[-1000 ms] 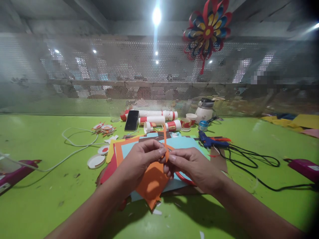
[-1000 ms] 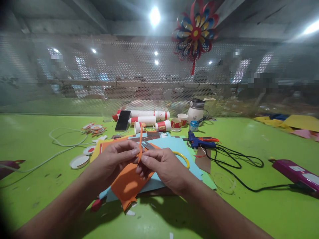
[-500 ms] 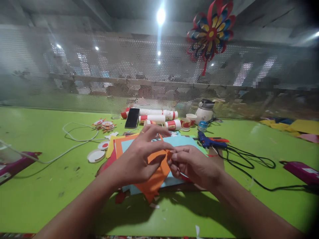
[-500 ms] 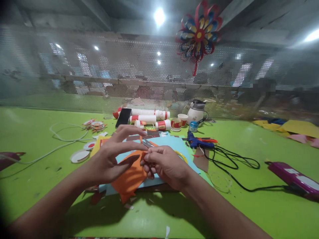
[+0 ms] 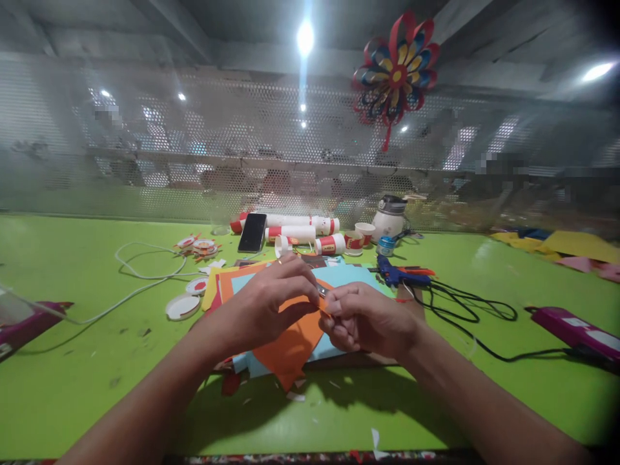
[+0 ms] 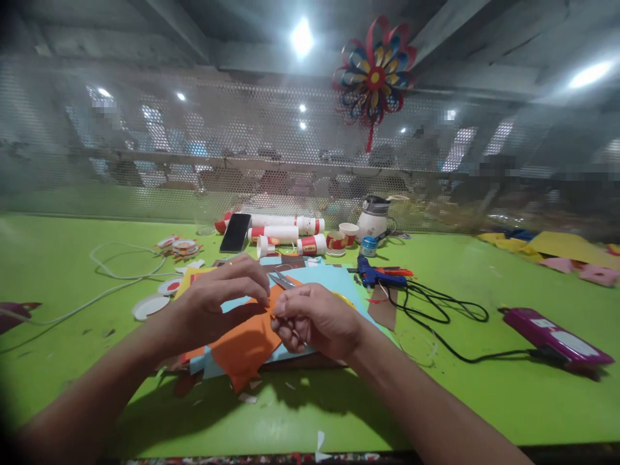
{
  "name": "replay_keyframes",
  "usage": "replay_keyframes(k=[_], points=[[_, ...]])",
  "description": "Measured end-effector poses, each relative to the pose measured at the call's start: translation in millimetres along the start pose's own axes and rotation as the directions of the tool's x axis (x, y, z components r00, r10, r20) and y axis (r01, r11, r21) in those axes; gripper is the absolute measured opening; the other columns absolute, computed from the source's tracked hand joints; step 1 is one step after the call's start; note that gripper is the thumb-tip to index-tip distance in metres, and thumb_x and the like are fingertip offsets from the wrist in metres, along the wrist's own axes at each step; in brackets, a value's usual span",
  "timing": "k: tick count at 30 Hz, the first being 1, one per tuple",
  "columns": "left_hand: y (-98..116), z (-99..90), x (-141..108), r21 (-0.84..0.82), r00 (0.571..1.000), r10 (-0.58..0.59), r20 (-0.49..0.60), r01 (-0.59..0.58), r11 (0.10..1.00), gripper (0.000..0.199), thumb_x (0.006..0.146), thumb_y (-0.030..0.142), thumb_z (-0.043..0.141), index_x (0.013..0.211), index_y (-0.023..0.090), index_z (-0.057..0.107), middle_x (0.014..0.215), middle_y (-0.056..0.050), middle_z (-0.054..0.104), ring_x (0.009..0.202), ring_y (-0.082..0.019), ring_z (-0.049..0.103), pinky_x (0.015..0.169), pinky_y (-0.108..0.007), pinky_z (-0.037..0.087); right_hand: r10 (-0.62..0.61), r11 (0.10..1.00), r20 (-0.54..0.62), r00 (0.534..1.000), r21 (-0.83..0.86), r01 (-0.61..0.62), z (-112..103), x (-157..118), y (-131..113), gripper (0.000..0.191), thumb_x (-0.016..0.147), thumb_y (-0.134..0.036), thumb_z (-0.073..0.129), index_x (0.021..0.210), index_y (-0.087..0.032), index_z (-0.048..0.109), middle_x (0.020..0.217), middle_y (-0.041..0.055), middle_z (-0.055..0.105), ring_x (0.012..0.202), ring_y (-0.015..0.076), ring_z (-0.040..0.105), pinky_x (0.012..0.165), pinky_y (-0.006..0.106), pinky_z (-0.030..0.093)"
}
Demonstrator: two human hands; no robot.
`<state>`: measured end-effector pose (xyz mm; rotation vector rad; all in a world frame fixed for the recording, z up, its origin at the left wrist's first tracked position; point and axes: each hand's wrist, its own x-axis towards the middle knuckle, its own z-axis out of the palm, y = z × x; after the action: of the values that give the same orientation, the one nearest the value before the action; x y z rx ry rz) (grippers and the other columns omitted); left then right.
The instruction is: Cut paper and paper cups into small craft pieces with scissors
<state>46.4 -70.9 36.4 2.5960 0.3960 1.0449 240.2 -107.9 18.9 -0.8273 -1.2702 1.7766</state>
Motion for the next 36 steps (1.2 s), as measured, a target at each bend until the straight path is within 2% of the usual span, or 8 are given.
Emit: replay_keyframes(k=[4,8,11,15,24,28,33,36], points=[[-3,1.9,1,-0.174,0.974,-0.218,-0.056,0.206,0.963,0.006,0.081,0.021,0.06,0.078,0.019,0.065,0.079,-0.005,0.064,0.076,-0.016,0.057,0.074,-0.031,0.043,-0.18,0.984,-0.096,0.979,-0.03,0.178,-4,0,-5,0.019,0.08,-0.027,0.063,0.068,-0.012,0.064,0.057,-0.0012,0.056,0.046,0.0064,0.048,0.045,0.019,0.039],[-5,4.9,1,-0.569,0.882,-0.468,0.058,0.414,0.711,0.008,0.074,0.024,0.068,0.074,0.017,0.064,0.071,-0.002,0.062,0.07,-0.014,0.057,0.069,-0.029,0.043,-0.325,0.945,-0.126,0.937,-0.089,0.316,-5,0,-7,0.008,0.078,-0.021,0.064,0.083,-0.015,0.067,0.077,0.002,0.061,0.07,0.0118,0.056,0.065,0.025,0.045],[-4,7.1,1,-0.707,0.852,-0.49,0.186,0.462,0.535,0.01,0.072,0.023,0.07,0.073,0.016,0.064,0.068,-0.001,0.063,0.068,-0.013,0.057,0.07,-0.029,0.044,-0.359,0.925,-0.088,0.929,-0.168,0.341,-2,-1,-4,0.015,0.076,-0.019,0.066,0.09,-0.016,0.068,0.087,0.0044,0.064,0.082,0.0169,0.059,0.075,0.032,0.045],[-3,9.6,3,-0.762,0.831,-0.489,0.263,0.49,0.424,0.01,0.07,0.022,0.072,0.071,0.016,0.065,0.067,-0.001,0.062,0.064,-0.012,0.055,0.067,-0.027,0.042,-0.406,0.89,-0.086,0.91,-0.263,0.372,2,-1,1,0.011,0.077,-0.017,0.067,0.088,-0.017,0.068,0.083,0.0019,0.065,0.08,0.0152,0.059,0.077,0.032,0.044],[-3,13.4,3,-0.746,0.789,-0.524,0.32,0.551,0.374,0.009,0.071,0.021,0.072,0.07,0.015,0.065,0.065,0.0,0.063,0.062,-0.01,0.054,0.063,-0.024,0.039,-0.421,0.876,-0.107,0.901,-0.308,0.372,-1,-2,2,0.006,0.075,-0.016,0.071,0.077,-0.017,0.066,0.073,-0.0018,0.06,0.069,0.011,0.055,0.067,0.026,0.042],[-4,14.5,1,-0.728,0.786,-0.533,0.313,0.559,0.398,0.01,0.071,0.021,0.072,0.071,0.014,0.064,0.067,-0.001,0.062,0.062,-0.01,0.052,0.064,-0.026,0.039,-0.368,0.901,-0.08,0.926,-0.277,0.334,0,-1,1,0.007,0.077,-0.021,0.069,0.075,-0.015,0.065,0.069,-0.001,0.059,0.063,0.0109,0.054,0.062,0.027,0.042],[-5,15.9,2,-0.707,0.8,-0.523,0.296,0.551,0.443,0.01,0.071,0.02,0.07,0.071,0.014,0.062,0.067,0.0,0.059,0.064,-0.012,0.052,0.067,-0.028,0.04,-0.315,0.923,-0.098,0.944,-0.266,0.28,0,2,2,0.025,0.085,-0.034,0.062,0.069,-0.014,0.062,0.062,-0.0011,0.057,0.055,0.0091,0.051,0.054,0.024,0.04],[-4,17.3,3,-0.678,0.794,-0.528,0.301,0.567,0.467,0.008,0.07,0.017,0.069,0.07,0.013,0.062,0.067,-0.001,0.059,0.067,-0.012,0.053,0.066,-0.028,0.039,-0.302,0.922,-0.125,0.945,-0.292,0.256,-1,4,4,0.02,0.08,-0.03,0.067,0.068,-0.014,0.062,0.06,-0.0013,0.059,0.054,0.0087,0.051,0.055,0.024,0.039]])
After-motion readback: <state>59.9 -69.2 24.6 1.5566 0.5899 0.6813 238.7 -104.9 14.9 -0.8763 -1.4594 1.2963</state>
